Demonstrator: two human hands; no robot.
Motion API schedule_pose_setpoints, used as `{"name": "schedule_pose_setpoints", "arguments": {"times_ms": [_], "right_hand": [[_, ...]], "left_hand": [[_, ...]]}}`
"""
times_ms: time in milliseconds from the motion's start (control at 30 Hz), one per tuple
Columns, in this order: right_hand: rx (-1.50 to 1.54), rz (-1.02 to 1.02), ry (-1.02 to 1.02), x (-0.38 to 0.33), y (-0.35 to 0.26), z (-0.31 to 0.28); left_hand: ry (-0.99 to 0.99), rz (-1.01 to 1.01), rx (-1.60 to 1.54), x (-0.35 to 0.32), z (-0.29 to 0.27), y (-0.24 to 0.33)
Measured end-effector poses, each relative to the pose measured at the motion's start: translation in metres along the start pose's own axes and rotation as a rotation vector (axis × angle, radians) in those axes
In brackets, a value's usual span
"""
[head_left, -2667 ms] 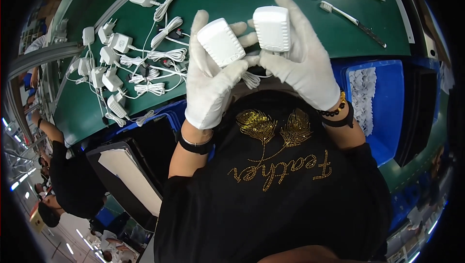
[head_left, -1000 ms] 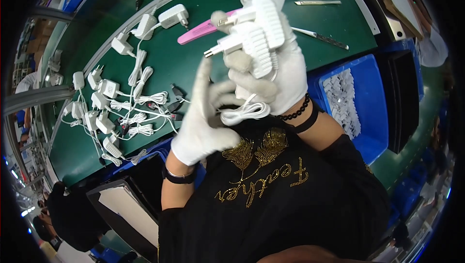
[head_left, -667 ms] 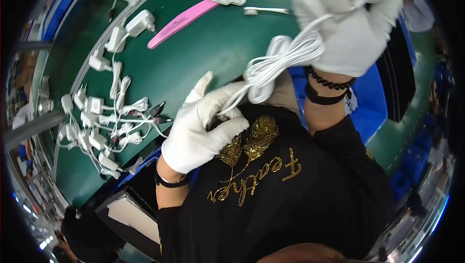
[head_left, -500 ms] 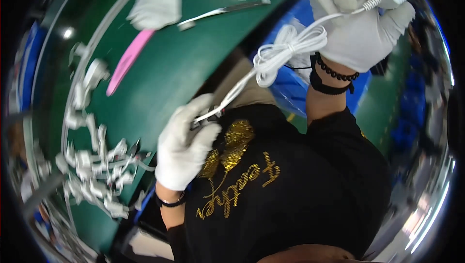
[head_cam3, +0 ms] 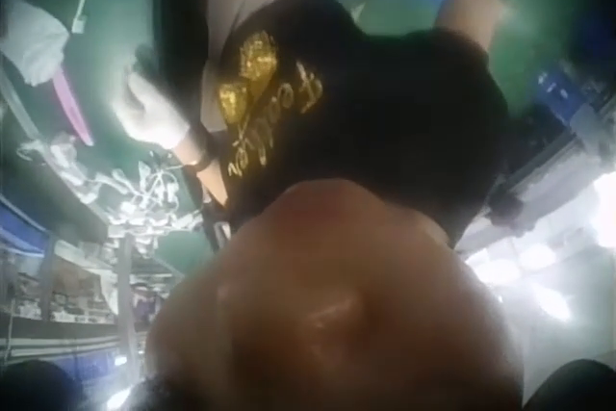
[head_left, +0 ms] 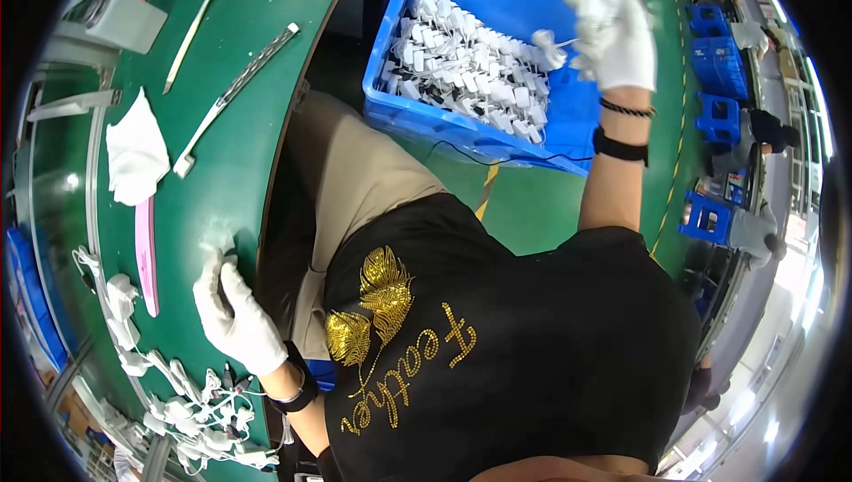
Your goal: Inspecting power adapters and placing them into a storage tray at a production station.
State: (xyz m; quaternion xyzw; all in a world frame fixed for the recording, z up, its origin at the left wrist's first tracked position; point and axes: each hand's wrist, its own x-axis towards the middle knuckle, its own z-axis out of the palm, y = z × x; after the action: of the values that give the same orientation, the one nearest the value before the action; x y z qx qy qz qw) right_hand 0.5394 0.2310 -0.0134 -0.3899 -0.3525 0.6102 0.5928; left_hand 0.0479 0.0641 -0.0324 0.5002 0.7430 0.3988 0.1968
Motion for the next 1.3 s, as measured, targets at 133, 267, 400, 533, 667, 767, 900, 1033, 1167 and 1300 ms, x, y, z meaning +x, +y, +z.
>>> {"name": "schedule_pose_setpoints", "arguments": {"times_ms": [133,267,400,533,667,767,900,1033,1167,1300], "right_hand": [[-0.099,0.236,0.488,0.074,0.117,-0.106],[-0.774,0.477,0.793,0.118,0.242,-0.185],[-1.342,0.375,0.74,0.137,0.301,-0.219],[-1.496,0.515,0.682,0.146,0.325,-0.218],[-1.805,0.521,0.455,0.148,0.343,-0.229],[-1.961,0.458,0.286,0.15,0.347,-0.25],[-1.934,0.391,0.377,0.171,0.341,-0.262],[-1.575,0.203,0.656,0.184,0.298,-0.203],[-1.119,-0.128,0.542,0.159,0.203,-0.07],[-0.765,-0.396,0.174,0.101,0.136,0.096]], "left_hand": [[0.065,-0.018,0.068,-0.002,0.005,0.0],[0.099,-0.016,0.167,-0.002,0.007,-0.003],[0.147,-0.051,0.256,-0.003,0.009,-0.006],[0.185,-0.014,0.352,0.001,0.016,0.001],[0.189,0.143,0.519,0.012,0.022,0.012],[0.166,0.169,0.533,0.015,0.018,0.015],[0.109,0.109,0.438,0.014,0.005,0.017],[0.215,-0.005,0.221,0.017,-0.02,0.021],[0.551,-0.037,0.154,0.044,-0.068,0.009],[0.445,0.11,0.624,0.087,-0.132,-0.023]]}}
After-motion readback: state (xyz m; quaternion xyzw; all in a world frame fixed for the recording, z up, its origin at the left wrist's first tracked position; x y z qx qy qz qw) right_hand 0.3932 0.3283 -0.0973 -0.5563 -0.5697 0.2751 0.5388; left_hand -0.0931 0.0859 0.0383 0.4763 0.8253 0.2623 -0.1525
